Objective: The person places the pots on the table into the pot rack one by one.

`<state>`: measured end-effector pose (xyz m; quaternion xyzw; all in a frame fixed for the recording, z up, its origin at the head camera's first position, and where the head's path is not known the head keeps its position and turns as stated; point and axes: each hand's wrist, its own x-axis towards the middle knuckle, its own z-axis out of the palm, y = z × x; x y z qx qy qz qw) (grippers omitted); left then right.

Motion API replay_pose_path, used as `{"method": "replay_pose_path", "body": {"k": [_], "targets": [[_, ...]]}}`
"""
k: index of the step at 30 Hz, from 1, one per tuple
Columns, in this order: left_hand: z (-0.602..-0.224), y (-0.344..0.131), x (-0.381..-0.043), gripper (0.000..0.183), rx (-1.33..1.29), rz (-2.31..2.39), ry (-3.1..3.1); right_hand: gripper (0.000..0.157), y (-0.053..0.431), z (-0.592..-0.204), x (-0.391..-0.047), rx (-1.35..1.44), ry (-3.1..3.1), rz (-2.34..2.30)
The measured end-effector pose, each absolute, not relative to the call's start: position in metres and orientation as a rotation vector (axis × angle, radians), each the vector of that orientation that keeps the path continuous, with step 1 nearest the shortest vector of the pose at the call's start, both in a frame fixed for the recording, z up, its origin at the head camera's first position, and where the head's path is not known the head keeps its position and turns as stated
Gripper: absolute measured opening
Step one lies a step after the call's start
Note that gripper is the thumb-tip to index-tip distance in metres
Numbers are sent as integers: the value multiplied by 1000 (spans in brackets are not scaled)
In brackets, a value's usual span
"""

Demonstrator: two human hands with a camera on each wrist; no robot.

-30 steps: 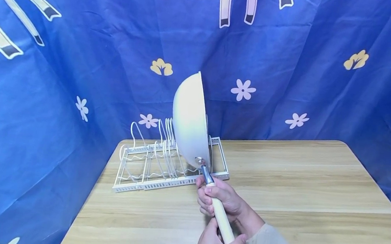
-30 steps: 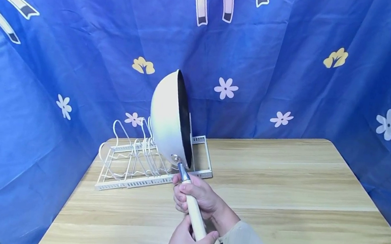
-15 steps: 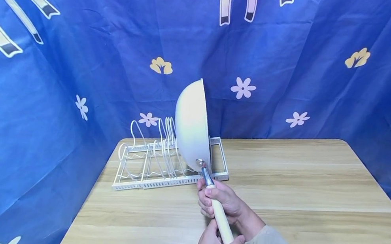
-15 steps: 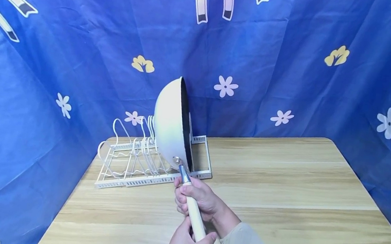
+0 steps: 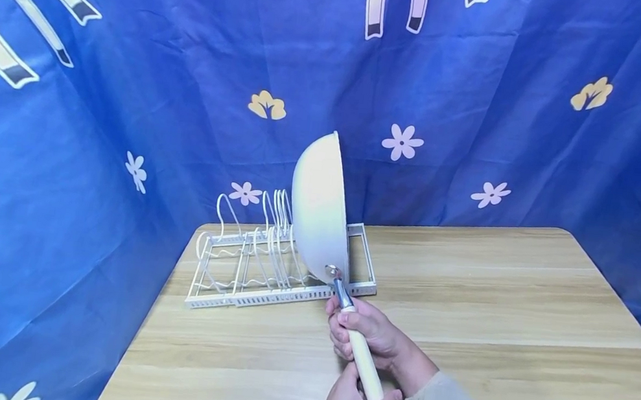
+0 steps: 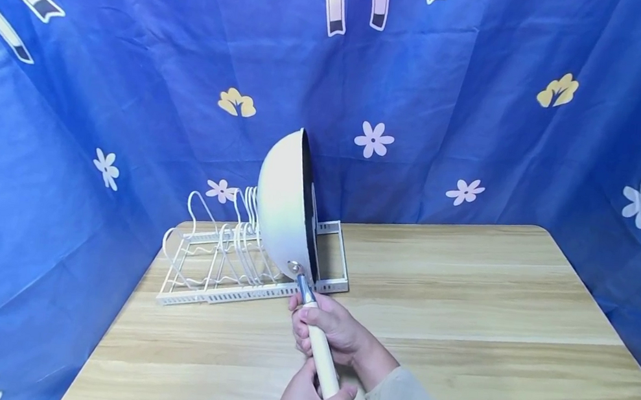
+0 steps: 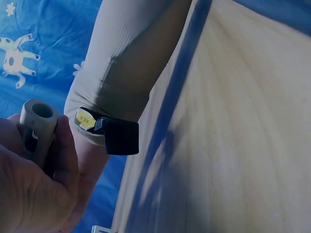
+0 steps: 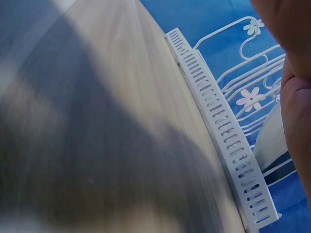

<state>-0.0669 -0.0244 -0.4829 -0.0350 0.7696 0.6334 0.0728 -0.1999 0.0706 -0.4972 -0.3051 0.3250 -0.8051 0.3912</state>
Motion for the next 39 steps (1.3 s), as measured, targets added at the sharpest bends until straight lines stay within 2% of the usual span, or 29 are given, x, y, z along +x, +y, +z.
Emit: {"method": "replay_pose_path", "body": {"k": [8,13,18,27,32,39], "targets": [[-479,-37,-74,65,57,1844,2158,18,84,-491,-203,-592,1156,-1962],[-482,-44,-78,65,115,1830,2040,17,89,-492,-205,-592,1281,-1924],[-486,-47,-82,58,172,1783,2040,17,92,-491,-204,-598,1361,-1888],[-484,-51,-89,33,170,1668,2044,22,96,-495,-203,-619,1384,-1870],[-485,-55,-93,30,196,1530,2198,29,96,-497,-204,-609,1432,-1845],[-489,-59,-98,35,214,1359,2367,30,94,-502,-204,-579,1460,-1843]]}}
